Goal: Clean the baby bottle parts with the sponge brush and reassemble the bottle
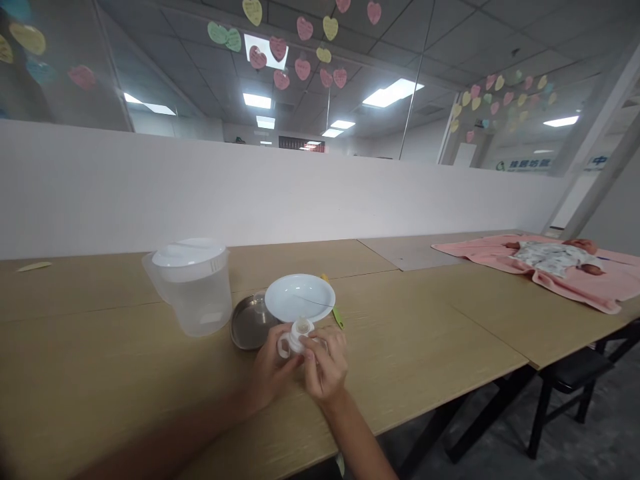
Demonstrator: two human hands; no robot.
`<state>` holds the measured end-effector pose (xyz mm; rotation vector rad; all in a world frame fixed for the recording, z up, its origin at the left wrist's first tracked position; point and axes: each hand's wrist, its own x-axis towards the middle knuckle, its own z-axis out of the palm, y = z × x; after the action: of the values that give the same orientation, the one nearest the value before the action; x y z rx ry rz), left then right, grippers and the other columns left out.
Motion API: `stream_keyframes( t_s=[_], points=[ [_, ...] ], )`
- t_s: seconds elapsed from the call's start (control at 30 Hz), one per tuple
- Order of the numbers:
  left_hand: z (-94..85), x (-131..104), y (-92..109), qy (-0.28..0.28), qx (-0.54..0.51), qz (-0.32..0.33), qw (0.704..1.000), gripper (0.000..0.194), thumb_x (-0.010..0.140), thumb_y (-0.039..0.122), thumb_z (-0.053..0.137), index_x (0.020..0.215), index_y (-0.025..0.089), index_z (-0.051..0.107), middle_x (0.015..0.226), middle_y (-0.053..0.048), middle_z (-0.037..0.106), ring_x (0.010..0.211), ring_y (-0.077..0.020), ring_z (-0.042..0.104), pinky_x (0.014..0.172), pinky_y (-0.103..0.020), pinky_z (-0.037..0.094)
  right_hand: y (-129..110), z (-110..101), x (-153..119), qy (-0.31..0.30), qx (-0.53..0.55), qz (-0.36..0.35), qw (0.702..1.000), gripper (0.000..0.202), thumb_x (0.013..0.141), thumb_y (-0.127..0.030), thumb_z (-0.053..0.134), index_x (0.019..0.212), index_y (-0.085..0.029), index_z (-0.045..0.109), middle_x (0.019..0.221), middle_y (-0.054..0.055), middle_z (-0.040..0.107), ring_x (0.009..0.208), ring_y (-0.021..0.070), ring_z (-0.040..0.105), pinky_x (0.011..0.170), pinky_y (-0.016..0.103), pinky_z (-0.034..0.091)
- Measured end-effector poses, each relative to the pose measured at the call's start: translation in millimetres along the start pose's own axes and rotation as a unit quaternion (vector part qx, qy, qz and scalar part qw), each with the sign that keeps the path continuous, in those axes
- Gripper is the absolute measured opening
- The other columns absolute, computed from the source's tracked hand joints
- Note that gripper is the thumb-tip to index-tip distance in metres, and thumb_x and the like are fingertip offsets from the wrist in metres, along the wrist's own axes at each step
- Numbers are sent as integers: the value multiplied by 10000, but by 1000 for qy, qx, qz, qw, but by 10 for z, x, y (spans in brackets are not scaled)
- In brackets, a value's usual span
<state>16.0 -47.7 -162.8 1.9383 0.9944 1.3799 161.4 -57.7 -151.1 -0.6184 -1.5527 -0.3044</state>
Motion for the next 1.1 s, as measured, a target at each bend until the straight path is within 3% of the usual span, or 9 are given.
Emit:
stream_keyframes(
  t_s=[0.17, 0.3, 0.4, 0.5, 0.67, 0.77, 0.9, 1.0, 1.1],
  points=[
    [-26, 11, 54, -29, -5, -1, 1000, 416, 828, 302, 589, 1219, 201, 486, 1200, -92, 580, 1046, -231, 552, 882, -360, 447, -68, 4, 13, -16, 41, -47, 998, 300, 817, -78, 423, 995, -197, 634, 863, 76, 635, 858, 202, 614, 761, 399, 518],
    [-28, -13, 53, -16, -8, -25, 1000, 460, 831, 296, 587, 1261, 210, 447, 1251, -87, 553, 1103, -234, 529, 918, -372, 436, -87, -14, -97, -17, 82, -57, 995, 312, 839, -97, 413, 1056, -174, 623, 909, 92, 656, 934, 233, 637, 775, 418, 549],
    [-33, -22, 58, -19, -2, -43, 999, 451, 792, 308, 644, 1201, 204, 485, 1177, -79, 593, 1031, -229, 563, 876, -363, 454, -42, -2, -210, 42, 83, 19, 996, 308, 875, -124, 379, 1005, -207, 645, 930, 77, 654, 942, 232, 639, 776, 427, 546],
    [-41, -9, 72, -26, 2, -47, 999, 463, 770, 313, 675, 1186, 209, 501, 1160, -73, 600, 1004, -223, 569, 845, -345, 462, 20, 35, -223, 90, 51, 155, 982, 257, 893, -194, 416, 931, -214, 669, 984, 77, 653, 972, 231, 623, 837, 437, 519],
    [-57, 14, 99, -38, 1, -25, 999, 467, 807, 343, 639, 1236, 234, 490, 1189, -72, 585, 1029, -223, 556, 857, -345, 456, -11, 89, -74, 23, 170, 397, 902, 312, 847, -345, 546, 1109, -187, 605, 1117, 110, 646, 1034, 237, 605, 888, 406, 494],
    [-74, 15, 125, -58, 0, -16, 998, 497, 821, 368, 622, 1276, 235, 470, 1237, -86, 559, 1068, -229, 541, 883, -351, 450, -126, 98, -68, 51, 198, 447, 871, 291, 809, -370, 593, 1025, -178, 631, 1063, 105, 666, 967, 222, 622, 849, 366, 505],
    [-83, 16, 143, -79, 5, -9, 997, 499, 835, 355, 601, 1302, 249, 461, 1281, -85, 534, 1121, -237, 520, 917, -360, 442, -182, 104, -120, 91, 166, 457, 869, 259, 789, -354, 623, 971, -170, 630, 1019, 109, 670, 920, 209, 625, 803, 343, 518],
    [-62, 26, 129, -54, 0, -14, 998, 494, 803, 277, 629, 1274, 243, 486, 1283, -85, 530, 1159, -248, 501, 932, -367, 440, -40, 81, -40, 37, 213, 424, 879, 303, 760, -339, 653, 1019, -188, 614, 979, 95, 675, 894, 201, 640, 788, 336, 529],
    [-44, 41, 118, -21, -12, -39, 999, 516, 730, 198, 666, 1223, 225, 516, 1237, -88, 560, 1138, -258, 517, 896, -364, 465, 177, 24, 176, -132, 285, 388, 866, 365, 759, -345, 648, 1095, -206, 613, 1036, 100, 669, 935, 216, 643, 798, 352, 533]
  ],
)
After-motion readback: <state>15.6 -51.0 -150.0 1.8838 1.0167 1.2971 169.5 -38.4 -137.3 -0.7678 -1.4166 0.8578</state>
